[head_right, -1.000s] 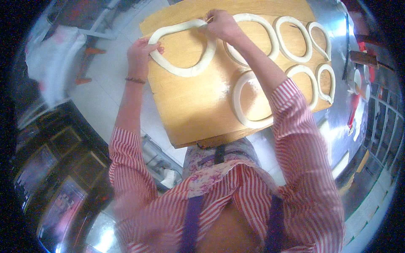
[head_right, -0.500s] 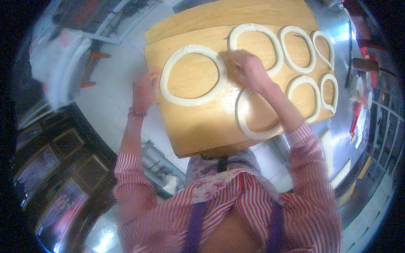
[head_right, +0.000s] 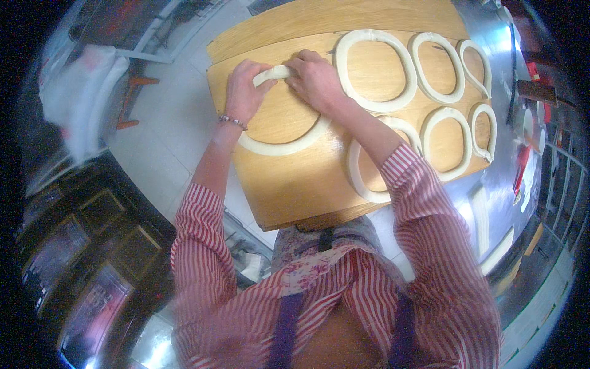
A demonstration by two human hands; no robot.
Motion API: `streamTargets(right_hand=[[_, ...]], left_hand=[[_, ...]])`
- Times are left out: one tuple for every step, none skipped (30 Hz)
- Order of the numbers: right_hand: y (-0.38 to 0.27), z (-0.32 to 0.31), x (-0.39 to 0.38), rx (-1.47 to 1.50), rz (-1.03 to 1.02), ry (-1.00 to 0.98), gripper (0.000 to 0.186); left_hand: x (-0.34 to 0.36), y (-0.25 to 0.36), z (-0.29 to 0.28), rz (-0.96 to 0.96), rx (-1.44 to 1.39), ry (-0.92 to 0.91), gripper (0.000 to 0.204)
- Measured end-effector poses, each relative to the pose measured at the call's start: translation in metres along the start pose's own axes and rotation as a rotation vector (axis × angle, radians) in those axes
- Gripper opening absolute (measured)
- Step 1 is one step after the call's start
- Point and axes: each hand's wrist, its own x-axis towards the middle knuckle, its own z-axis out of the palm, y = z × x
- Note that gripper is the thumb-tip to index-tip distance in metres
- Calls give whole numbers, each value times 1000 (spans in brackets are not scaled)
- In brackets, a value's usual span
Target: The person shapes long dough ropes into circular rings and places them onto a wooden board with circular indentations. They repeatedly pick up dough ropes from a metal table, form them into rings, and arrange them on the board.
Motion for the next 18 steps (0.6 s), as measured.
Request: streamTargets(right_hand=[[0, -4, -4, -37, 22, 9, 33], [-1, -8, -10, -75, 42, 17, 33], [-2, -12, -16, -110, 31, 45, 33], [-3, -16, -22, -146, 90, -6, 32], [-3, -20, -28, -178, 117, -36, 31], [-4, -23, -33, -210, 153, -60, 30], [-5, -26, -36, -197, 128, -45, 28], [-4, -28, -37, -184, 113, -23, 25], [-4, -31, -36, -176, 154, -65, 22], [-2, -33, -33, -159, 71, 44, 22], [1, -35, -27, -148, 45, 89, 21], [4, -37, -20, -135, 11, 139, 20], [8, -37, -13, -155, 35, 131, 21], [11, -38, -5, -173, 51, 127, 21], [14, -37, 1, -186, 42, 151, 21], [17, -37, 6, -165, 99, 84, 30], [19, -34, 10, -134, 57, 127, 32], [20, -31, 14, -109, 39, 163, 34]], left_hand=[[-3, 3, -1, 33, 1, 31, 36], [-8, 6, -3, -13, 68, 66, 36], [-15, 8, -7, -34, 132, 96, 37], [-24, 11, -11, -23, 194, 163, 37], [-33, 12, -15, -90, 203, 88, 37], [-41, 14, -18, -125, 211, 49, 36], [-47, 15, -21, -229, 237, -25, 36], [-50, 15, -22, -184, 189, 45, 35], [-50, 14, -23, -209, 159, 80, 34], [-47, 13, -23, -289, 130, 47, 32], [-41, 10, -23, -224, 140, 136, 32], [-33, 6, -23, -215, 149, 158, 33], [-23, 1, -23, -140, 161, 239, 33], [-16, -2, -23, -178, 187, 162, 34], [-9, -6, -23, -151, 215, 143, 35], [-3, -8, -23, -151, 245, 111, 36], [1, -9, -22, -99, 247, 141, 36], [6, -10, -20, -74, 251, 157, 37]])
